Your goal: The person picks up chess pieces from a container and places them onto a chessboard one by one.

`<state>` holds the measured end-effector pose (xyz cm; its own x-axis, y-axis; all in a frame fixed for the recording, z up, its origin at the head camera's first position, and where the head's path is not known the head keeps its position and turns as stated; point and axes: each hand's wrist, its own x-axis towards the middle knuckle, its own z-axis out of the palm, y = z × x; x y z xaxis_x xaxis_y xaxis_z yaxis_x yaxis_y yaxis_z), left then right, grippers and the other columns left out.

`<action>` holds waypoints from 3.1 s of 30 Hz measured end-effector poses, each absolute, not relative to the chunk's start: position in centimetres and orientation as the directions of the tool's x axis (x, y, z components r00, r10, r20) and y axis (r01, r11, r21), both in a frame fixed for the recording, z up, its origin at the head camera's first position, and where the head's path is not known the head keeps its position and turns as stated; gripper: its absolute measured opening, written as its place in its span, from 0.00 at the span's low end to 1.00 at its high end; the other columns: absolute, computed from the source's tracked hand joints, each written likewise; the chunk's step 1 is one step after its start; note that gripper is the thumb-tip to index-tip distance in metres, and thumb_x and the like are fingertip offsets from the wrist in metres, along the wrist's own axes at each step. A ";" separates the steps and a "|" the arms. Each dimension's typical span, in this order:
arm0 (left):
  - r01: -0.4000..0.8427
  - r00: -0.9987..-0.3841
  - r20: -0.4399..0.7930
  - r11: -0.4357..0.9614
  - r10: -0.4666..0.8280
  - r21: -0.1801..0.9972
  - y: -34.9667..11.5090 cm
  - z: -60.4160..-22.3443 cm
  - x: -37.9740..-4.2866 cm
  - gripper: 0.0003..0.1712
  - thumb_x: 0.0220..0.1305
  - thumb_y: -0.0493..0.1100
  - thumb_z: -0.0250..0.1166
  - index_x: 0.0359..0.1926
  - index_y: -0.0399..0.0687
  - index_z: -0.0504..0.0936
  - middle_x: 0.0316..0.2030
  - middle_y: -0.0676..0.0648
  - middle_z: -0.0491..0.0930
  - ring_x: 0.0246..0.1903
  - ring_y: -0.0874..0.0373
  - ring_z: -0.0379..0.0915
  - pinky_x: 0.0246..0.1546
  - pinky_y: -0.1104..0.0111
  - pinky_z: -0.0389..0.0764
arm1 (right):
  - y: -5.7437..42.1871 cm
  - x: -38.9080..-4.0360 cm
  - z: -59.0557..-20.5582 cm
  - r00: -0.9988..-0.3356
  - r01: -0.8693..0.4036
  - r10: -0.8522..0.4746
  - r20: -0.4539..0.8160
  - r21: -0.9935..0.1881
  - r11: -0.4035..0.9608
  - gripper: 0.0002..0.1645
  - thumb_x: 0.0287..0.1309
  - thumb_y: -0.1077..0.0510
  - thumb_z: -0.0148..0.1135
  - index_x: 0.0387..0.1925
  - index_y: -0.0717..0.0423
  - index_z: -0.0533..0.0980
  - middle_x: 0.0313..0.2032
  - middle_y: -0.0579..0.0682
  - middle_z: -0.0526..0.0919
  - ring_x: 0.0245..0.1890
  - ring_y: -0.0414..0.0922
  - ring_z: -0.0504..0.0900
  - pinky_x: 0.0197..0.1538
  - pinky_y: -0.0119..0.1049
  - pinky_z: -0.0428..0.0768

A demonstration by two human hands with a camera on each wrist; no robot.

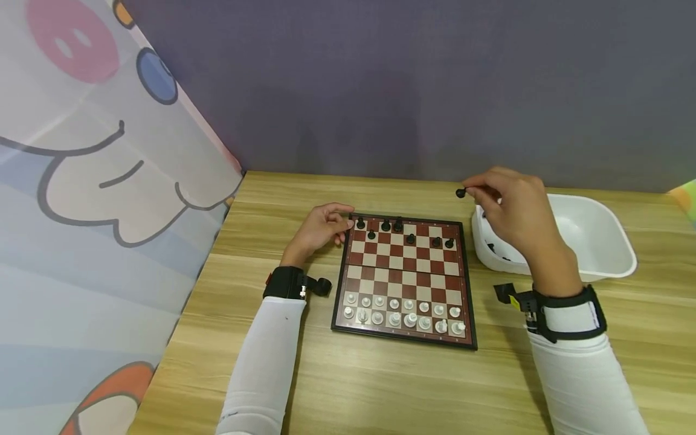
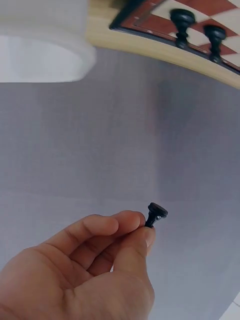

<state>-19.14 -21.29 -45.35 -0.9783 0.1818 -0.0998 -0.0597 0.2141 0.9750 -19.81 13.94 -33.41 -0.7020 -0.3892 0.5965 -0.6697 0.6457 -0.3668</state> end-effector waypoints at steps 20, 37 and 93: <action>-0.069 -0.977 -0.113 0.235 0.181 0.970 -21.1 -45.2 -19.2 0.20 0.57 0.43 0.63 0.52 0.54 0.75 0.31 0.38 0.75 0.24 0.46 0.72 0.27 0.56 0.77 | 7.8 -19.4 -31.2 -0.526 -0.846 -0.700 0.482 -0.215 0.488 0.08 0.55 0.65 0.58 0.34 0.52 0.80 0.33 0.44 0.81 0.30 0.42 0.79 0.32 0.36 0.76; -0.059 -0.979 -0.100 0.226 0.176 0.972 -21.3 -45.3 -19.1 0.20 0.57 0.44 0.64 0.52 0.55 0.76 0.29 0.38 0.74 0.22 0.45 0.71 0.25 0.56 0.76 | 1.8 -19.3 -31.9 -0.449 -0.893 -0.857 0.254 -0.162 0.419 0.10 0.59 0.65 0.50 0.29 0.51 0.76 0.28 0.42 0.77 0.28 0.38 0.75 0.34 0.31 0.73; -0.065 -0.979 -0.099 0.191 0.177 0.979 -20.9 -45.4 -19.2 0.21 0.55 0.44 0.66 0.51 0.57 0.76 0.30 0.37 0.75 0.23 0.44 0.71 0.25 0.55 0.76 | -2.0 -21.2 -38.5 -0.491 -0.870 -0.865 0.105 -0.106 0.482 0.06 0.59 0.56 0.57 0.29 0.47 0.79 0.31 0.40 0.69 0.28 0.37 0.69 0.24 0.28 0.69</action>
<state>-19.20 -20.87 -45.36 -0.9793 0.1767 -0.0992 -0.0648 0.1908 0.9795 -21.15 -2.02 -38.47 -0.4914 -0.8646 0.1048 -0.8699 0.4815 -0.1064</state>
